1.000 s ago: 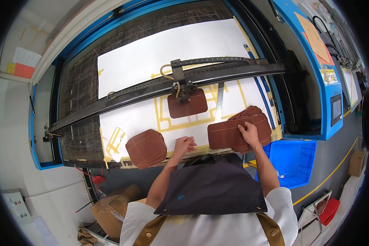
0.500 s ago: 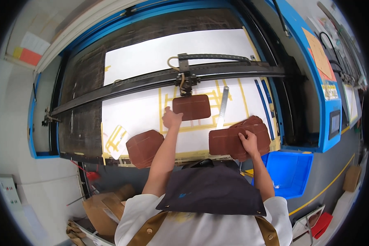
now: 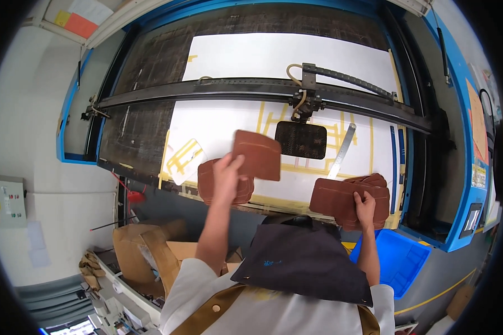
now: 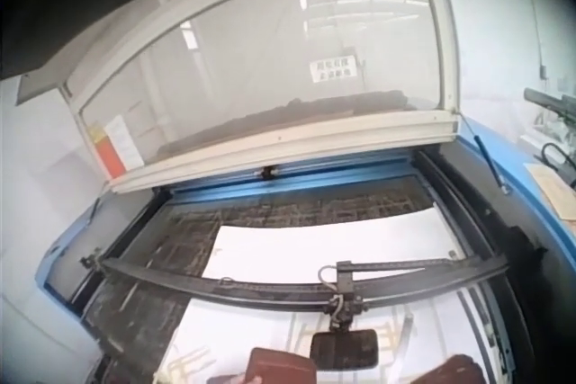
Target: Manually position leather pieces and use a digital controller to operate an automated cutting machine.
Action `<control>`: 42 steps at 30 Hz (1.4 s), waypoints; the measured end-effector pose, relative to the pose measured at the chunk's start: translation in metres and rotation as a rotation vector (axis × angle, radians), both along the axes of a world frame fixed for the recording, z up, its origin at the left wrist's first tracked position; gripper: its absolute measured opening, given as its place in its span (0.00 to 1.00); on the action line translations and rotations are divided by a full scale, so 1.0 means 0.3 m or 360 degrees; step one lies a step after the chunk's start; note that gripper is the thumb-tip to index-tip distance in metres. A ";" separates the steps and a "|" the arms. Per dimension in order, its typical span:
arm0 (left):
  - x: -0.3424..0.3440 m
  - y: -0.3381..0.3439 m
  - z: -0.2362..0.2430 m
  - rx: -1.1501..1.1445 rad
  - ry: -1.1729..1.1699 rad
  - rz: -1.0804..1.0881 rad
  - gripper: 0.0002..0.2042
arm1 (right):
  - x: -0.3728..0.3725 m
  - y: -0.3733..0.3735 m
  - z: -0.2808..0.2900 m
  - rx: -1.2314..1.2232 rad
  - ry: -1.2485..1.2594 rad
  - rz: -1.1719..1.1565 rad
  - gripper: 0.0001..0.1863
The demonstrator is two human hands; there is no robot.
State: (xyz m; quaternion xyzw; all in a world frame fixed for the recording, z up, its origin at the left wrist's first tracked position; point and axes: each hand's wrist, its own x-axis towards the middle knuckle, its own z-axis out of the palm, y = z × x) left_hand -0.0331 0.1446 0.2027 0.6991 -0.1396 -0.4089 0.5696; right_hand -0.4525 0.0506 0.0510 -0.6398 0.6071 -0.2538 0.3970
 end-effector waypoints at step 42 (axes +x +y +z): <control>0.085 -0.474 -0.620 0.0315 -0.0267 -0.0684 0.08 | 0.649 -0.477 -0.101 0.0036 0.0348 0.0320 0.17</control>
